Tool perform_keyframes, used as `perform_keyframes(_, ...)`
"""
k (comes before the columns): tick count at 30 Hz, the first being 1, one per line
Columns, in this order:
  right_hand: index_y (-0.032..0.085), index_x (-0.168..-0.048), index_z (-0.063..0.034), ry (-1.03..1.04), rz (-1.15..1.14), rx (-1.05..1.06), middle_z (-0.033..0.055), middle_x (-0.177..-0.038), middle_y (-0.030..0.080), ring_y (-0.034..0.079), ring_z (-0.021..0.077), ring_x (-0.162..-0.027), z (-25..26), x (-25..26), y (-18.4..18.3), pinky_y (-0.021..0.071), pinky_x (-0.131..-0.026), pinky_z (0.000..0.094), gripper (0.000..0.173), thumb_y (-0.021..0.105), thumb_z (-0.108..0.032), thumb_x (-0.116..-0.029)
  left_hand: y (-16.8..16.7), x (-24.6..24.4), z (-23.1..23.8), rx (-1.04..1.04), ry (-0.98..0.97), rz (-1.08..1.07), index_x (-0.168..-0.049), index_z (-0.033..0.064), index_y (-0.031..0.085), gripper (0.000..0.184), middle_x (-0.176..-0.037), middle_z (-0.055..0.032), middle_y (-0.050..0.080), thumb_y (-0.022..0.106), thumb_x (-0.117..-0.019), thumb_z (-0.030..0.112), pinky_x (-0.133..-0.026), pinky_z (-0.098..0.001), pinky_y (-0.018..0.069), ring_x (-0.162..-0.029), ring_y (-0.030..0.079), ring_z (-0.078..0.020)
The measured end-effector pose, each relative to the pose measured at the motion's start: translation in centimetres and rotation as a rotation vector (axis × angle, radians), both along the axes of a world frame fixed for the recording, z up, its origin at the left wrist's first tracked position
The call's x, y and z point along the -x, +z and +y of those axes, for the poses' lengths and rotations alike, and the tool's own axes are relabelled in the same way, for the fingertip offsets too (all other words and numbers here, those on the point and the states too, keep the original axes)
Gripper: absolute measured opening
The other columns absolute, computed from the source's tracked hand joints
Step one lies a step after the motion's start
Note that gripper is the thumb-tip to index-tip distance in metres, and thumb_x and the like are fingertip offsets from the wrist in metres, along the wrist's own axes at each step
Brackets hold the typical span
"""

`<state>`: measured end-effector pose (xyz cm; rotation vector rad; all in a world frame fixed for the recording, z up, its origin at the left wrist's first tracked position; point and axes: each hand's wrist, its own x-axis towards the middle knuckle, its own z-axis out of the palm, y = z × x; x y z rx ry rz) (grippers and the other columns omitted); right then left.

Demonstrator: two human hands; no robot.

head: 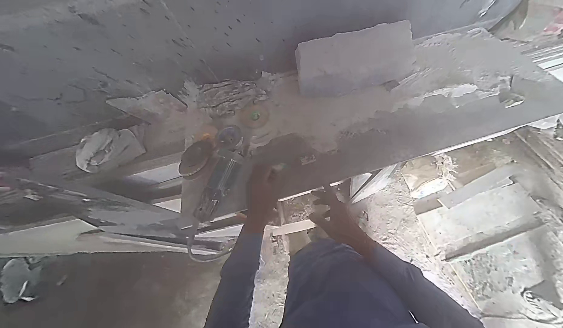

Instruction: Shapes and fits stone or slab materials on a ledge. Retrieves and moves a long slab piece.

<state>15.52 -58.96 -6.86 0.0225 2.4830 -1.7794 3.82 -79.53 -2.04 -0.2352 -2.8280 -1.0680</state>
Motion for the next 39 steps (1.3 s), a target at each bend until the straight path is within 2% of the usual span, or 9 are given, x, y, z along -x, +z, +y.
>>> perform_keyframes(5, 0.019, -0.161, 0.0022, 0.04, -0.06, 0.165, 0.0202, -0.154, 0.048, 0.064, 0.0212, -0.126, -1.2, 2.1, 0.1, 0.0593, -0.096, 0.0362, 0.091, 0.063, -0.044, -0.0963, -1.8, 1.5, 0.5, 0.035, -0.005, 0.004, -0.109, 0.0005, 0.07, 0.041, -0.107, -0.0175, 0.069, 0.071, -0.095, 0.039, -0.089, -0.0517, 0.0566, -0.099, 0.068, -0.0309)
perform_keyframes(8, 0.012, -0.163, 0.0019, 0.054, -0.066, 0.123, 0.0223, -0.15, 0.052, 0.068, 0.0199, -0.118, -1.4, 2.9, -0.6, 0.0583, -0.098, 0.0369, 0.088, 0.053, -0.047, -0.1016, -2.6, 1.6, 0.8, 0.043, -0.006, 0.058, -0.11, -0.0001, 0.071, 0.042, -0.106, -0.0181, 0.07, 0.071, -0.0944, 0.039, -0.088, -0.0514, 0.0572, -0.097, 0.069, -0.0315)
perform_keyframes(11, 0.016, -0.162, 0.0016, 0.079, -0.005, 0.016, 0.0144, -0.117, 0.073, 0.073, 0.0187, -0.096, -1.1, 4.0, -2.9, 0.0601, -0.088, 0.0411, 0.092, 0.057, -0.05, -0.0969, -2.3, 1.4, 0.8, 0.017, 0.02, 0.019, -0.116, -0.0001, 0.068, 0.046, -0.11, -0.0185, 0.069, 0.076, -0.0911, 0.037, -0.091, -0.0502, 0.0563, -0.101, 0.068, -0.0303)
perform_keyframes(14, 0.013, -0.162, 0.0029, 0.066, 0.022, -0.049, 0.0095, -0.085, 0.072, 0.069, 0.0201, -0.07, -1.2, 4.9, -3.2, 0.0607, -0.073, 0.0449, 0.101, 0.058, -0.058, -0.0952, -1.5, -1.0, 1.2, -0.114, 0.185, -0.021, -0.128, -0.0041, 0.061, 0.066, -0.12, -0.0218, 0.066, 0.084, -0.0832, 0.04, -0.098, -0.047, 0.0548, -0.11, 0.066, -0.0299)
perform_keyframes(17, 0.012, -0.163, -0.0005, 0.04, -0.003, -0.036, 0.0087, -0.079, 0.07, 0.067, 0.0194, -0.062, -1.6, 5.1, -2.9, 0.0604, -0.064, 0.043, 0.098, 0.058, -0.054, -0.0953, -2.7, -4.3, 1.7, -0.132, 0.352, 0.221, -0.103, -0.0089, 0.065, 0.051, -0.098, -0.0235, 0.066, 0.074, -0.0886, 0.04, -0.084, -0.046, 0.0561, -0.09, 0.067, -0.0304)
perform_keyframes(21, 0.01, -0.164, -0.0045, 0.031, -0.026, -0.031, 0.01, -0.085, 0.071, 0.07, 0.0197, -0.065, -1.7, 5.0, -2.7, 0.0622, -0.064, 0.0432, 0.097, 0.058, -0.053, -0.0953, -5.2, -5.5, 2.5, 0.0, 0.192, 0.529, -0.086, 0.0045, 0.07, 0.03, -0.086, -0.014, 0.071, 0.067, -0.092, 0.034, -0.082, -0.0381, 0.0576, -0.087, 0.07, -0.024)
perform_keyframes(27, 0.016, -0.162, 0.0008, 0.012, 0.013, -0.039, 0.009, -0.079, 0.069, 0.065, 0.0189, -0.06, -1.9, 4.9, -2.4, 0.06, -0.061, 0.043, 0.092, 0.052, -0.054, -0.098, -3.0, -1.2, 5.5, 0.092, -0.137, 0.225, -0.135, 0.0017, 0.063, 0.039, -0.131, -0.0195, 0.066, 0.061, -0.0979, 0.013, -0.106, -0.0504, 0.0502, -0.124, 0.063, -0.0346)
perform_keyframes(31, 0.018, -0.163, -0.0023, 0.014, 0.017, 0.023, 0.0143, -0.106, 0.073, 0.071, 0.0193, -0.073, -1.6, 4.9, -2.1, 0.0627, -0.065, 0.0426, 0.087, 0.05, -0.054, -0.1005, -2.1, 0.6, 7.2, 0.186, -0.188, 0.09, -0.133, 0.0056, 0.065, 0.035, -0.127, -0.0155, 0.069, 0.056, -0.1023, 0.018, -0.104, -0.0493, 0.0514, -0.12, 0.066, -0.0306)
perform_keyframes(39, 0.016, -0.164, -0.0035, 0.046, -0.003, 0.071, 0.0104, -0.09, 0.072, 0.072, 0.0189, -0.069, -1.2, 5.1, -2.7, 0.0629, -0.064, 0.0415, 0.084, 0.051, -0.049, -0.1015, -2.8, 0.8, 6.9, 0.041, -0.211, 0.137, -0.132, 0.0059, 0.067, 0.032, -0.123, -0.0134, 0.071, 0.056, -0.1034, 0.014, -0.106, -0.046, 0.0501, -0.117, 0.066, -0.0298)
